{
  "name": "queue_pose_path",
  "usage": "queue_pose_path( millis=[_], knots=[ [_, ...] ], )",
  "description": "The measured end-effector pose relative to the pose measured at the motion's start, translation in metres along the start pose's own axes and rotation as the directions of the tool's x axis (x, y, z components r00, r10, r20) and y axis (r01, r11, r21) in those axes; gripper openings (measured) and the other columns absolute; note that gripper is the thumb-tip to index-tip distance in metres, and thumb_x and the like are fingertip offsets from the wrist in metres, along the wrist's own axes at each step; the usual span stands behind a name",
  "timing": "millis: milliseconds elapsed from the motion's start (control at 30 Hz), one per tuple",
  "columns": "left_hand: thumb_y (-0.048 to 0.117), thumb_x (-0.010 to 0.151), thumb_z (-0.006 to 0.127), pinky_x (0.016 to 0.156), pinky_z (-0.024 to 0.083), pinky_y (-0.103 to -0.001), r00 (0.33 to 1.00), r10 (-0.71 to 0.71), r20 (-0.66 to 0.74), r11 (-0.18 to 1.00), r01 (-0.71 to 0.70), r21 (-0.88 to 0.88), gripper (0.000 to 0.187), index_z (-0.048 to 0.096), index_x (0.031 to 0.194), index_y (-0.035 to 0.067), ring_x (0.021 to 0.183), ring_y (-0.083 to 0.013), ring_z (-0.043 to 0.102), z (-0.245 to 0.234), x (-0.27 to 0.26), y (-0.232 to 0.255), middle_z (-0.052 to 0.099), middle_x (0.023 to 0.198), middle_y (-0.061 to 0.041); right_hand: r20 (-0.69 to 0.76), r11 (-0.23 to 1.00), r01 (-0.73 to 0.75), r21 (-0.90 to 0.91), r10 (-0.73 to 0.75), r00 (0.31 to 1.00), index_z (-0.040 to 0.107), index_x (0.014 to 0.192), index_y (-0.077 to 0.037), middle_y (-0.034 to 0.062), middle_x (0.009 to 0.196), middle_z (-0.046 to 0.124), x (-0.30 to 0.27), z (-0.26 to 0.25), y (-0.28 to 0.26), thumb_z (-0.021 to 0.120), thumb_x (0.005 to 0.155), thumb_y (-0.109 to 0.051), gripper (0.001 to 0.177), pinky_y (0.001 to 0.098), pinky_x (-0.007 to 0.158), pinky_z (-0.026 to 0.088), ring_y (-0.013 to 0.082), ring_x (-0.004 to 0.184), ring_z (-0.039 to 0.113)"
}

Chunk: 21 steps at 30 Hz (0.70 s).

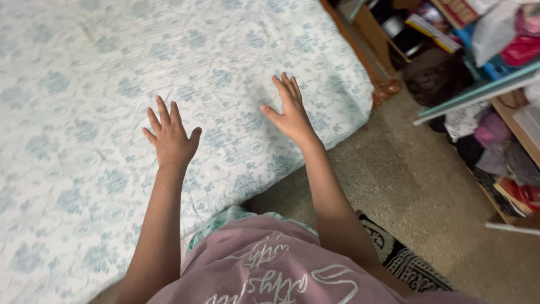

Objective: The person pulls a pillowcase over a pillow by hand, smooths the fabric, and then folds a striped cloth on a bed.

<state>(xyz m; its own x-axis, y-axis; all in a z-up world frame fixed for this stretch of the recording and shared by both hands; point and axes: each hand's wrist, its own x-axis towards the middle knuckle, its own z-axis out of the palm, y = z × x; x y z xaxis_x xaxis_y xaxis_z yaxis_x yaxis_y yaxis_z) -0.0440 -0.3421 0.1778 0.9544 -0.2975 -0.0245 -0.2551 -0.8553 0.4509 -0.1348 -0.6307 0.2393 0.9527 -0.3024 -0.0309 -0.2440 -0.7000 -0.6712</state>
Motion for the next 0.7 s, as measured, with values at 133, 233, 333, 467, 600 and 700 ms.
queue_pose_path(
  millis=[133,233,333,467,600,700],
  knots=[
    [0.042,0.087,0.076,0.118,0.010,-0.074,0.993,0.112,0.023,0.994,-0.113,0.000,0.094,0.030,0.161,0.007,0.156,-0.0444,0.003,0.010,0.028,0.025,0.002,0.172,-0.015,-0.131,0.999,-0.023,-0.028,0.020,0.991,0.032,0.162,-0.015,0.0092,0.174,0.012,-0.001,-0.021,0.020,0.072,0.097,-0.039,0.080,0.0545,0.128,0.015,0.0304,0.160,0.001],
    [0.042,0.086,0.077,0.118,0.011,-0.073,0.985,0.170,0.039,0.985,-0.170,-0.024,0.096,0.030,0.162,0.007,0.156,-0.0442,0.004,0.016,0.045,0.044,0.002,0.172,-0.015,-0.155,0.997,-0.081,-0.013,0.078,0.985,0.032,0.160,-0.015,0.0099,0.173,0.014,-0.011,-0.035,0.034,0.071,0.098,-0.040,0.078,0.0538,0.126,0.018,0.0325,0.160,-0.001],
    [0.039,0.088,0.077,0.118,0.011,-0.074,0.971,0.231,0.061,0.972,-0.228,-0.061,0.094,0.030,0.163,0.007,0.157,-0.0451,0.004,0.020,0.055,0.058,0.002,0.173,-0.015,-0.228,0.997,-0.077,-0.022,0.070,0.971,0.034,0.160,-0.014,0.0113,0.173,0.016,-0.021,-0.046,0.044,0.072,0.097,-0.038,0.077,0.0535,0.127,0.019,0.0341,0.161,0.001],
    [0.039,0.088,0.077,0.118,0.009,-0.073,0.963,0.252,0.094,0.967,-0.248,-0.057,0.095,0.029,0.162,0.005,0.156,-0.0450,0.001,0.026,0.059,0.074,0.000,0.172,-0.016,-0.233,0.993,-0.109,-0.042,0.096,0.968,0.034,0.160,-0.013,0.0132,0.173,0.017,-0.029,-0.049,0.063,0.073,0.099,-0.037,0.077,0.0549,0.127,0.018,0.0355,0.161,0.002],
    [0.040,0.088,0.077,0.119,0.007,-0.071,0.972,0.199,0.124,0.980,-0.200,-0.004,0.095,0.027,0.162,0.007,0.156,-0.0430,-0.001,0.029,0.057,0.089,-0.002,0.171,-0.014,-0.204,0.993,-0.114,-0.039,0.104,0.973,0.035,0.160,-0.013,0.0148,0.172,0.019,-0.027,-0.051,0.083,0.074,0.097,-0.035,0.077,0.0559,0.127,0.017,0.0370,0.160,0.004],
    [0.040,0.089,0.077,0.120,0.008,-0.070,0.985,0.141,0.101,0.989,-0.144,0.022,0.094,0.026,0.163,0.007,0.157,-0.0419,-0.001,0.026,0.046,0.090,-0.003,0.172,-0.013,-0.148,0.998,-0.057,-0.029,0.052,0.988,0.035,0.159,-0.012,0.0153,0.171,0.020,-0.015,-0.053,0.090,0.074,0.096,-0.034,0.077,0.0552,0.126,0.018,0.0378,0.159,0.005]
  ],
)
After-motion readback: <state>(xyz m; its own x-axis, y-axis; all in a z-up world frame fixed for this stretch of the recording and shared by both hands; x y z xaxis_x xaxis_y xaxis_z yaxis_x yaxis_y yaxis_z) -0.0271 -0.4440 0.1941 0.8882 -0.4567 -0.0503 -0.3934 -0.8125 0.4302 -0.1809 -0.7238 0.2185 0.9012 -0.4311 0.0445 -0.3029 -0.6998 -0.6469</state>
